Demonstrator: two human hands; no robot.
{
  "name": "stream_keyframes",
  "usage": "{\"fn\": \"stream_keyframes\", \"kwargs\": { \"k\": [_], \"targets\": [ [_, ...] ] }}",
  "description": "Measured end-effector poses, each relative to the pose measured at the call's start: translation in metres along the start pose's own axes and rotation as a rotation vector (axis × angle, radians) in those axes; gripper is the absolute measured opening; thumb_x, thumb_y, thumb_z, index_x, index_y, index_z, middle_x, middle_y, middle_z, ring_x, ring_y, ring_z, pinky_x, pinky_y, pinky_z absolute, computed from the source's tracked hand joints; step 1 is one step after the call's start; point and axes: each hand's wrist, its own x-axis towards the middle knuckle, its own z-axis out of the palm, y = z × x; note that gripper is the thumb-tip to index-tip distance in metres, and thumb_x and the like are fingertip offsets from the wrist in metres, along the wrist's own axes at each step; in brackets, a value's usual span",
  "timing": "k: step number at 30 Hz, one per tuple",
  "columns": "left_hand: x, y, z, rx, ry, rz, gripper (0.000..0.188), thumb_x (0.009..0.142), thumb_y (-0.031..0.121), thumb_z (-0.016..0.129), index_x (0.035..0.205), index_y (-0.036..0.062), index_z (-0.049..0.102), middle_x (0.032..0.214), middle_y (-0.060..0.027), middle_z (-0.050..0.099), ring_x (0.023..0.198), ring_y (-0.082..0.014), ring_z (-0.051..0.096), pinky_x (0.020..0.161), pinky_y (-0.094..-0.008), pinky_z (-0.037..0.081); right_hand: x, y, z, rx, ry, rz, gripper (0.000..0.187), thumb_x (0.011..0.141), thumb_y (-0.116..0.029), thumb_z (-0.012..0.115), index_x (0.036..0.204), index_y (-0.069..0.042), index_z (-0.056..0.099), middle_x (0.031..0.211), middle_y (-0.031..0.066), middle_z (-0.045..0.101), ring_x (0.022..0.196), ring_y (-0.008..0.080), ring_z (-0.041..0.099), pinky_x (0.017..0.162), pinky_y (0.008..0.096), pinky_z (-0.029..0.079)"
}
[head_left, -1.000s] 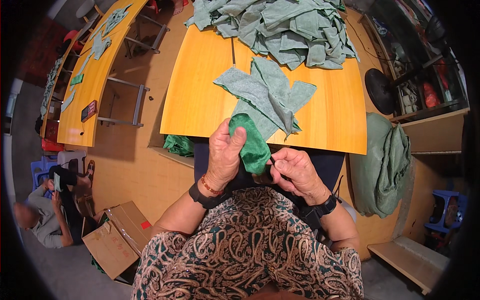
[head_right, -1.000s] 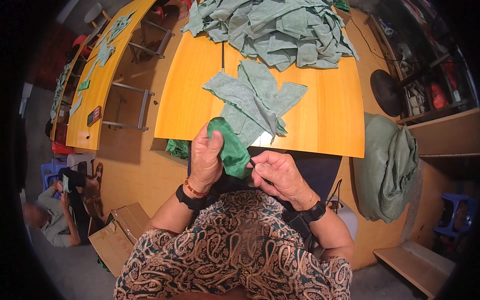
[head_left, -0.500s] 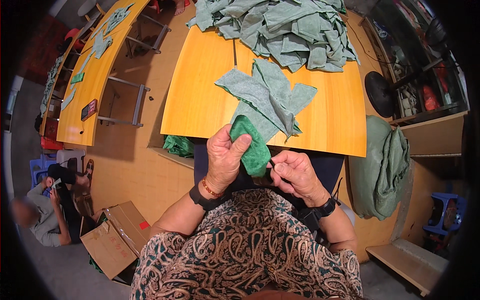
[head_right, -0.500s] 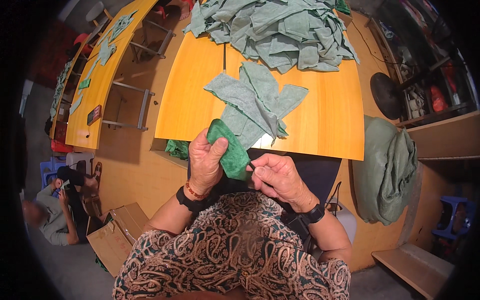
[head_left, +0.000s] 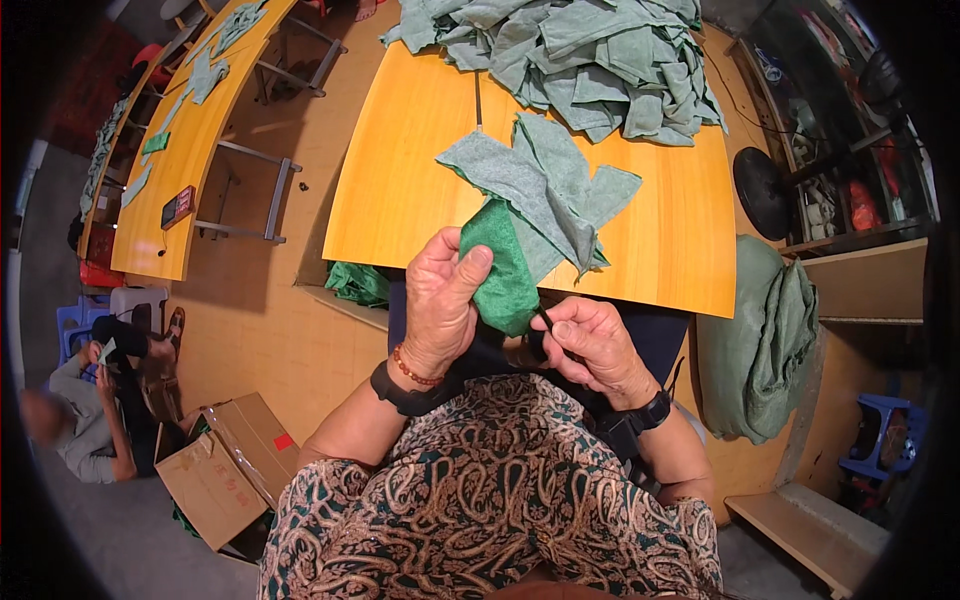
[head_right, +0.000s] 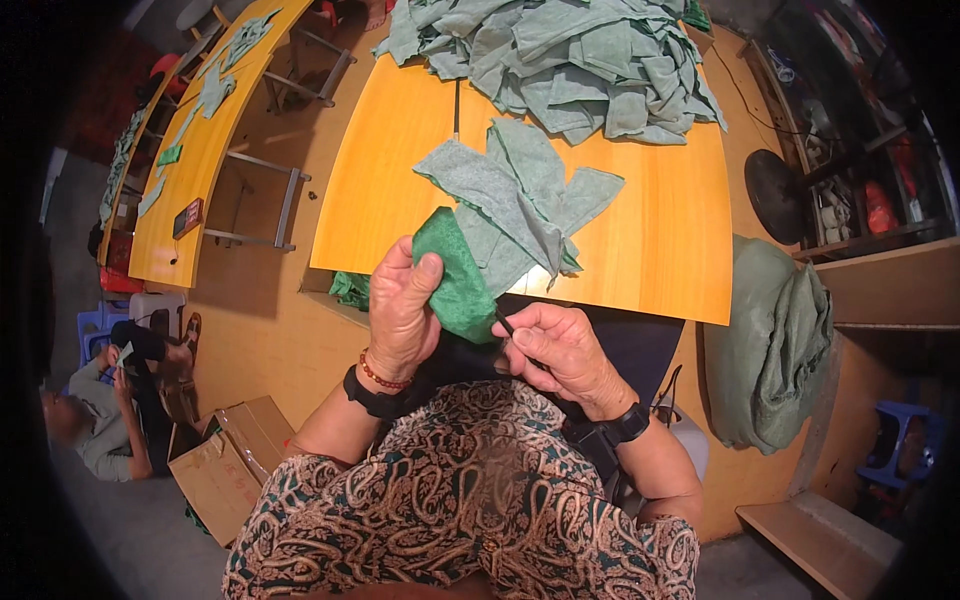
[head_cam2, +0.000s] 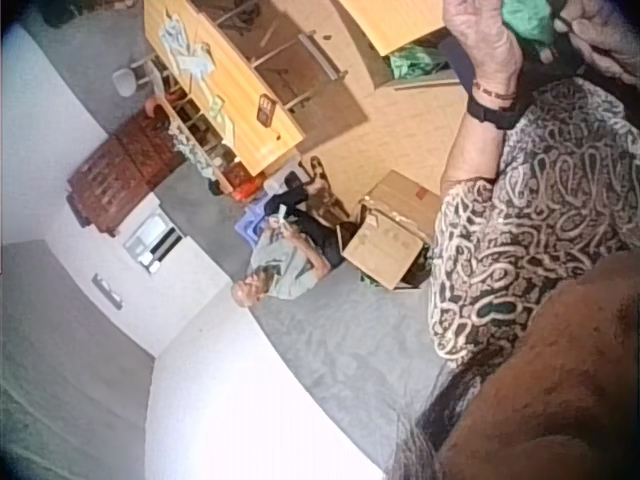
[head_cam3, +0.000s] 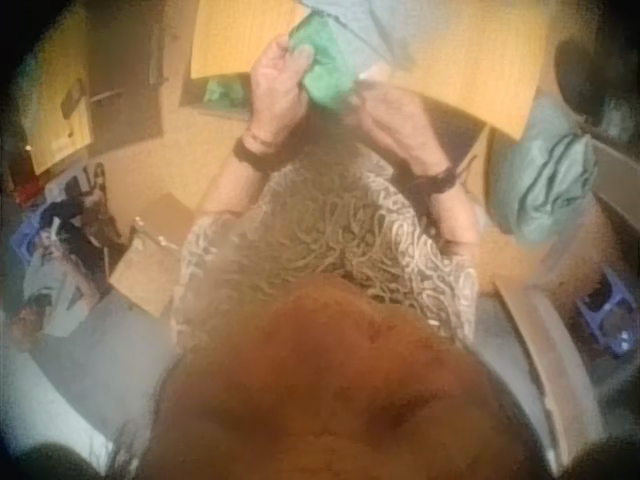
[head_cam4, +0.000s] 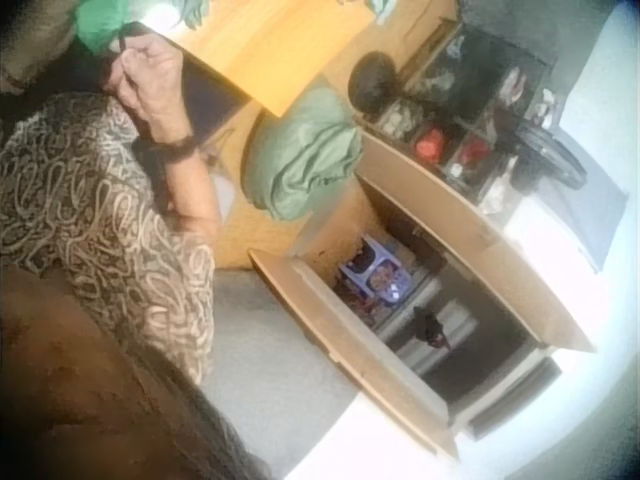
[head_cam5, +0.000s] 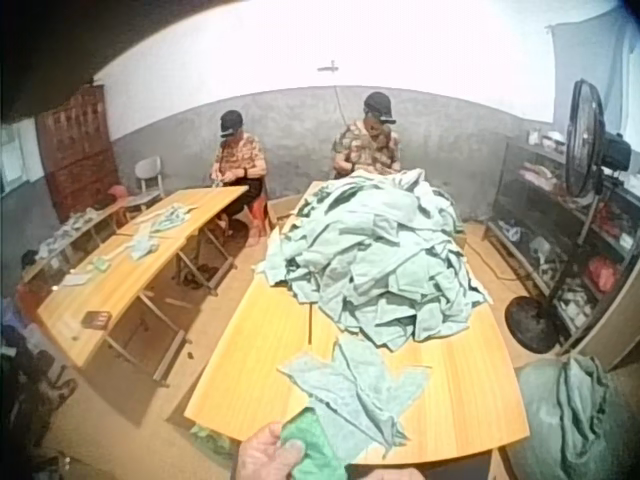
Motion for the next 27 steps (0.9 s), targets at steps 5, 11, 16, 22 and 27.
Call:
{"fn": "stream_keyframes", "kwargs": {
  "k": [5, 11, 16, 22, 27],
  "targets": [
    [0.002, 0.016, -0.003, 0.159, -0.045, -0.080, 0.010, 0.093, 0.006, 0.067, 0.100, -0.0001, 0.062, 0.091, -0.0032, 0.069, 0.078, -0.0068, 0.064, 0.072, -0.0228, 0.054, 0.000, -0.010, -0.006, -0.178, -0.024, 0.019, 0.021, 0.099, -0.012, 0.060, 0.112, 0.002, 0.066, 0.072, 0.0080, 0.066, 0.044, 0.0039, 0.045, 0.040, 0.0171, 0.032],
    [0.002, 0.034, -0.003, 0.434, -0.247, -0.309, 0.017, 0.089, 0.006, 0.071, 0.103, -0.0020, 0.067, 0.092, -0.0032, 0.071, 0.080, -0.0084, 0.066, 0.074, -0.0254, 0.055, 0.007, -0.024, -0.001, -0.316, -0.042, 0.102, 0.020, 0.099, -0.014, 0.059, 0.111, 0.002, 0.066, 0.071, 0.0058, 0.065, 0.045, 0.0030, 0.045, 0.040, 0.0166, 0.032],
    [0.000, 0.030, -0.010, 0.438, -0.317, -0.289, 0.018, 0.089, 0.008, 0.072, 0.103, -0.0015, 0.067, 0.090, -0.0014, 0.070, 0.078, -0.0069, 0.064, 0.071, -0.0238, 0.054, 0.007, -0.014, 0.004, -0.217, -0.060, 0.127, 0.020, 0.099, -0.016, 0.060, 0.108, 0.001, 0.065, 0.069, 0.0051, 0.064, 0.044, 0.0028, 0.043, 0.039, 0.0167, 0.030],
    [-0.002, 0.015, -0.007, 0.176, -0.183, -0.217, 0.021, 0.094, 0.017, 0.069, 0.105, 0.0009, 0.064, 0.092, 0.0016, 0.067, 0.083, -0.0039, 0.061, 0.073, -0.0216, 0.052, 0.002, -0.003, -0.008, 0.005, -0.064, 0.115, 0.021, 0.099, -0.017, 0.061, 0.108, 0.002, 0.064, 0.069, 0.0076, 0.064, 0.041, 0.0038, 0.040, 0.035, 0.0184, 0.026],
    [-0.003, -0.002, -0.019, 0.276, -0.177, -0.171, 0.025, 0.099, 0.024, 0.062, 0.106, 0.0006, 0.065, 0.091, 0.0005, 0.068, 0.082, -0.0048, 0.061, 0.074, -0.0227, 0.052, 0.004, -0.004, -0.004, -0.026, -0.092, 0.083, 0.022, 0.099, -0.017, 0.060, 0.109, 0.002, 0.063, 0.069, 0.0079, 0.064, 0.040, 0.0040, 0.040, 0.035, 0.0186, 0.025]
  ]
}}
